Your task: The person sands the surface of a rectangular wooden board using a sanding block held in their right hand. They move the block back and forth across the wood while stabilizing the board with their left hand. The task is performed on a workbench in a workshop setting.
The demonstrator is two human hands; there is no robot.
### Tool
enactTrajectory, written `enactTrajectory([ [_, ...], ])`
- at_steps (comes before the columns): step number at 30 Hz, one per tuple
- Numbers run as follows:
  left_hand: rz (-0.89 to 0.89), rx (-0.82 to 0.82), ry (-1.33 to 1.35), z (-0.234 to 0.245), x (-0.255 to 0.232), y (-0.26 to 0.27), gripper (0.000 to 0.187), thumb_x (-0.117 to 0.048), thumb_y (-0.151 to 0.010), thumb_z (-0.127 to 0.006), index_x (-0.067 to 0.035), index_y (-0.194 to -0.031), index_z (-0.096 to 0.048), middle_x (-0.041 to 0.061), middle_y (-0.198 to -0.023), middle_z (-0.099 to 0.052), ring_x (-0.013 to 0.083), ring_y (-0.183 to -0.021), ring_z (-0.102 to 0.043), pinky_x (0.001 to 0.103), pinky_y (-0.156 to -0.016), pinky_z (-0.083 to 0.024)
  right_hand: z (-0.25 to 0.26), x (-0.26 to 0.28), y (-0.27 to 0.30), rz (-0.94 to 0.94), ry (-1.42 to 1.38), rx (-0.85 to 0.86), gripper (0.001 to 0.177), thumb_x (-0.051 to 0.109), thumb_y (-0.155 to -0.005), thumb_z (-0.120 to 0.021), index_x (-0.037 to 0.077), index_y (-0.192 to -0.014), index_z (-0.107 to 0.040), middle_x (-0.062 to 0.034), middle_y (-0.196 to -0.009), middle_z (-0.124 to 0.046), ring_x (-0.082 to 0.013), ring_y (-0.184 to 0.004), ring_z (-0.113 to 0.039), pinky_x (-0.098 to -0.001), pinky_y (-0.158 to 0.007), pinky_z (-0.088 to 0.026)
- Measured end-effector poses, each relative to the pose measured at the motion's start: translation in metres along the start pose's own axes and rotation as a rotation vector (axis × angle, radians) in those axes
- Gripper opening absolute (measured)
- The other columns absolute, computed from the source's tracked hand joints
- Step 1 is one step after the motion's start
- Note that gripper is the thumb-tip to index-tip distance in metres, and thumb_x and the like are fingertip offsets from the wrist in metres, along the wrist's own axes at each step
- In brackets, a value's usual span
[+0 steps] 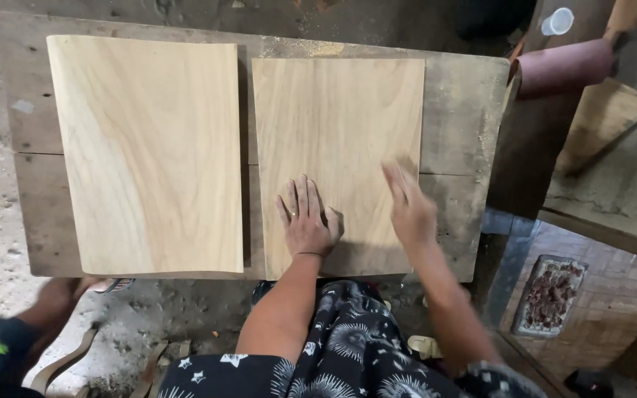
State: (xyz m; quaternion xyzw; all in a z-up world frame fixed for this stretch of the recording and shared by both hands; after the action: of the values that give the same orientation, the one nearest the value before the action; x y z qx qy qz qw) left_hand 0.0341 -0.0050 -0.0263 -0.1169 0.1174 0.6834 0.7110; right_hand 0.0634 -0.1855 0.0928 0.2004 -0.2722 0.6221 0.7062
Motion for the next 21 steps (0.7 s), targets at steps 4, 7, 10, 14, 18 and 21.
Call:
enactTrajectory([
  [4, -0.031, -0.125, -0.012, 0.003, -0.001, 0.003, 0.078, -0.034, -0.080, -0.055, -0.007, -0.152, -0.046, 0.012, -0.165, -0.036, 0.0326, -0.154, -0.030, 0.059, -0.127, -0.017, 0.006, -0.035, 0.078, 0.042, 0.229, -0.232, 0.011, 0.021, -0.101, -0.072, 0.012, -0.095, -0.075, -0.0016, -0.087, -0.075, -0.0197, -0.075, -0.072, -0.0270, -0.063, -0.056],
  [7, -0.030, -0.098, -0.014, 0.003, 0.000, 0.002, 0.078, -0.034, -0.081, -0.053, -0.006, -0.153, -0.043, 0.012, -0.166, -0.034, 0.0330, -0.155, -0.027, 0.059, -0.127, -0.016, -0.003, -0.042, 0.103, 0.292, 0.359, -0.296, 0.009, 0.022, -0.097, -0.073, 0.014, -0.093, -0.077, -0.0040, -0.095, -0.073, -0.0239, -0.086, -0.069, -0.0325, -0.078, -0.054],
  [10, -0.026, -0.057, 0.002, 0.007, -0.002, 0.003, 0.076, -0.033, -0.083, -0.052, -0.006, -0.153, -0.044, 0.013, -0.165, -0.035, 0.0336, -0.155, -0.027, 0.060, -0.127, -0.015, -0.023, -0.043, 0.119, 0.371, 0.248, -0.192, 0.015, 0.013, -0.094, -0.067, 0.004, -0.103, -0.074, -0.0177, -0.126, -0.072, -0.0364, -0.119, -0.068, -0.0467, -0.104, -0.056],
  [14, -0.025, -0.068, -0.032, 0.006, -0.002, 0.000, 0.075, -0.034, -0.082, -0.053, -0.006, -0.152, -0.046, 0.014, -0.164, -0.037, 0.0331, -0.154, -0.029, 0.059, -0.127, -0.015, -0.050, -0.058, 0.079, 0.403, 0.076, -0.133, 0.033, 0.017, -0.101, -0.057, -0.001, -0.127, -0.068, -0.0201, -0.140, -0.064, -0.0402, -0.130, -0.060, -0.0524, -0.108, -0.048],
  [18, -0.063, -0.144, -0.026, 0.015, -0.003, -0.003, 0.071, -0.032, -0.084, -0.052, -0.005, -0.150, -0.050, 0.015, -0.161, -0.042, 0.0353, -0.151, -0.035, 0.059, -0.124, -0.020, -0.066, -0.042, -0.033, 0.451, 0.212, -0.209, 0.029, 0.004, -0.102, -0.056, -0.002, -0.128, -0.068, -0.0226, -0.134, -0.067, -0.0425, -0.124, -0.062, -0.0524, -0.104, -0.049],
  [21, -0.049, -0.153, -0.030, 0.013, -0.006, -0.001, 0.072, -0.033, -0.082, -0.052, -0.007, -0.148, -0.051, 0.014, -0.160, -0.044, 0.0340, -0.151, -0.036, 0.058, -0.124, -0.021, -0.073, -0.043, -0.091, 0.466, 0.304, -0.234, 0.028, 0.006, -0.102, -0.058, 0.002, -0.127, -0.069, -0.0173, -0.132, -0.067, -0.0385, -0.123, -0.062, -0.0494, -0.102, -0.050],
])
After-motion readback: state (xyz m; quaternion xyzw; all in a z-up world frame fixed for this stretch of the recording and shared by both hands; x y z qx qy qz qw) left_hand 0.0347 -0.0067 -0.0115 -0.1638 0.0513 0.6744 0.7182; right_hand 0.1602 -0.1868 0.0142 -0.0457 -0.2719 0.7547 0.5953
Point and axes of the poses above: each hand's wrist, its own y-axis away from the middle knuckle, its own z-axis out of the back of the hand, x = y × z, the point moved 4 cm from there along -y, towards the middle knuckle
